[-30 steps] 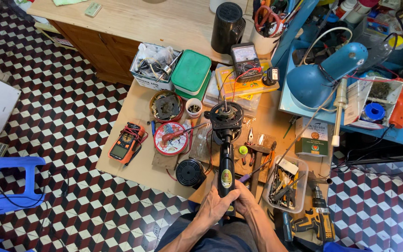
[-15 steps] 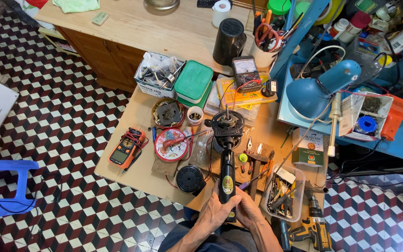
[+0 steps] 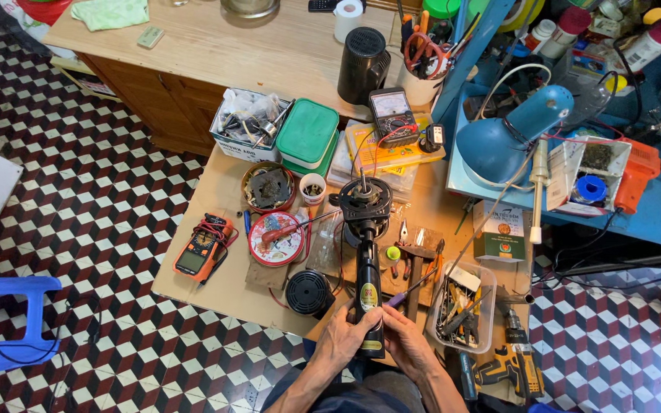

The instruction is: The person lubricates a disassembled fan motor by pouring oil from a plastic bottle into the motor's bearing area. They rotate the motor shaft by hand to distribute the oil and inspect the internal components.

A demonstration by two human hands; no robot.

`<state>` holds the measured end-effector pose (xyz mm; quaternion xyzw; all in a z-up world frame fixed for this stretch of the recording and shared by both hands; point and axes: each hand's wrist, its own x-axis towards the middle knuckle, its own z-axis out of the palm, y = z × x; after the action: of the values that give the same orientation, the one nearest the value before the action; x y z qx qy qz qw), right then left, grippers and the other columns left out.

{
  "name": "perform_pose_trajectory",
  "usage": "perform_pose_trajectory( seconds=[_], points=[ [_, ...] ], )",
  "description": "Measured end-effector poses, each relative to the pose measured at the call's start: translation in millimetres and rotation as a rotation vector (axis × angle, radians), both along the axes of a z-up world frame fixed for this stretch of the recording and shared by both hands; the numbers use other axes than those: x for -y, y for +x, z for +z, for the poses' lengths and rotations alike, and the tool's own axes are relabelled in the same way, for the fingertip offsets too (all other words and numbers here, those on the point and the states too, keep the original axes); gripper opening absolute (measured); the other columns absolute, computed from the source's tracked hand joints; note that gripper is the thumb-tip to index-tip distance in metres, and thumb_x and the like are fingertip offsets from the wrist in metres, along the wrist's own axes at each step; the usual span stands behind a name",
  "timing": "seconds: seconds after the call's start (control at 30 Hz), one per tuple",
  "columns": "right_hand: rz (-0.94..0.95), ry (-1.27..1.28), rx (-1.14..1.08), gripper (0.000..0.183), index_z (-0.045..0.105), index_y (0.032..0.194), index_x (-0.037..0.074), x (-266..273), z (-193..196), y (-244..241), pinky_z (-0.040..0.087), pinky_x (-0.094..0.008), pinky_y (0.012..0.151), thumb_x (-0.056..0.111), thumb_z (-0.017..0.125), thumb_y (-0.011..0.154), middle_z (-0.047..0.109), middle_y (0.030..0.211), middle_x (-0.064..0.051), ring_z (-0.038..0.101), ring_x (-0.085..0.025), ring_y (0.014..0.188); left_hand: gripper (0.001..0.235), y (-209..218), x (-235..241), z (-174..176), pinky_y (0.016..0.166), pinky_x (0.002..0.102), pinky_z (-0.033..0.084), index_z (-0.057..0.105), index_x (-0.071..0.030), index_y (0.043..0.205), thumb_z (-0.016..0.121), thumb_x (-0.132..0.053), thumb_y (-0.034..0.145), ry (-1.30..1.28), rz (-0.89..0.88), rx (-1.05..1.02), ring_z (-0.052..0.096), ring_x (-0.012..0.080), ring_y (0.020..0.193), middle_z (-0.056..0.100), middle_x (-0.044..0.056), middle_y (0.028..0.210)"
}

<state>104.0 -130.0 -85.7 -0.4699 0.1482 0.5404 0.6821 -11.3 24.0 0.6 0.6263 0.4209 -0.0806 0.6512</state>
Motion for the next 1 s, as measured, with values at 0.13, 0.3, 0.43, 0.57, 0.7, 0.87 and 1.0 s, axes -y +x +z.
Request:
perform_pose_trajectory(
  seconds=[0.13, 0.3, 0.43, 0.57, 0.7, 0.87, 1.0],
  points=[
    [-0.029, -0.035, 0.019, 0.041, 0.064, 0.129, -0.002, 1.3, 2.2, -4.0, 0.057, -0.024, 0.075, 0.021, 0.067, 0.095, 0.068, 0.095, -0.005, 0.065, -0.010, 0.083, 0.100, -0.8, -0.7, -4.5, 0.084, 0.031, 0.056, 0.053, 0.001, 0.142, 0.062, -0.075, 0.076, -0.029, 0.041, 0.027, 0.073, 0.0228, 0.100, 0.073, 0.017, 0.111],
    [-0.015, 0.038, 0.108, 0.041, 0.066, 0.130, -0.003, 7.5, 10.0, -6.2, 0.052, -0.020, 0.064, 0.026, 0.066, 0.101, 0.063, 0.086, 0.000, 0.059, -0.007, 0.073, 0.090, 3.0, -1.1, -4.7, 0.079, 0.032, 0.058, 0.057, 0.000, 0.137, 0.067, -0.067, 0.077, -0.067, 0.123, 0.054, 0.072, 0.0197, 0.094, 0.073, 0.013, 0.109],
    [-0.002, -0.047, 0.111, 0.042, 0.063, 0.130, -0.002, 17.6, 16.6, -4.6, 0.054, -0.023, 0.068, 0.026, 0.061, 0.098, 0.068, 0.090, -0.005, 0.063, -0.010, 0.075, 0.083, 6.5, 1.3, -7.4, 0.081, 0.031, 0.058, 0.061, 0.002, 0.133, 0.071, -0.060, 0.079, -0.060, 0.143, 0.165, 0.073, 0.0194, 0.094, 0.074, 0.015, 0.110],
    [0.017, -0.144, 0.171, 0.043, 0.062, 0.131, -0.001, 22.1, 16.1, -0.5, 0.055, -0.024, 0.068, 0.026, 0.059, 0.097, 0.070, 0.092, -0.007, 0.067, -0.013, 0.078, 0.087, 12.1, 0.2, -11.3, 0.086, 0.030, 0.057, 0.052, 0.000, 0.142, 0.075, -0.054, 0.078, -0.094, 0.205, 0.244, 0.072, 0.0173, 0.100, 0.071, 0.014, 0.120],
    [0.021, -0.239, 0.350, 0.044, 0.065, 0.130, -0.006, 21.7, -0.5, 6.5, 0.052, -0.025, 0.066, 0.024, 0.062, 0.099, 0.070, 0.093, -0.007, 0.064, -0.014, 0.078, 0.095, 17.9, 1.6, -15.3, 0.086, 0.030, 0.058, 0.039, -0.001, 0.150, 0.080, -0.047, 0.078, -0.199, 0.243, 0.252, 0.072, 0.0179, 0.103, 0.070, 0.014, 0.123],
    [-0.087, -0.286, 0.397, 0.044, 0.060, 0.132, -0.002, -1.8, -29.7, 41.4, 0.054, -0.027, 0.070, 0.023, 0.063, 0.097, 0.072, 0.102, -0.012, 0.067, -0.018, 0.083, 0.097, 19.6, -1.6, -15.2, 0.081, 0.028, 0.061, 0.037, -0.001, 0.151, 0.082, -0.042, 0.075, -0.262, 0.252, 0.252, 0.072, 0.0177, 0.102, 0.070, 0.014, 0.123],
    [-0.199, -0.274, 0.162, 0.056, 0.059, 0.127, -0.008, -16.1, -51.6, 65.4, 0.059, -0.031, 0.072, 0.039, 0.063, 0.096, 0.069, 0.107, -0.020, 0.069, -0.023, 0.084, 0.098, 21.0, 0.1, -14.2, 0.079, 0.028, 0.061, 0.036, -0.004, 0.152, 0.082, -0.044, 0.075, -0.243, 0.255, 0.201, 0.072, 0.0166, 0.099, 0.070, 0.014, 0.122]
  ],
)
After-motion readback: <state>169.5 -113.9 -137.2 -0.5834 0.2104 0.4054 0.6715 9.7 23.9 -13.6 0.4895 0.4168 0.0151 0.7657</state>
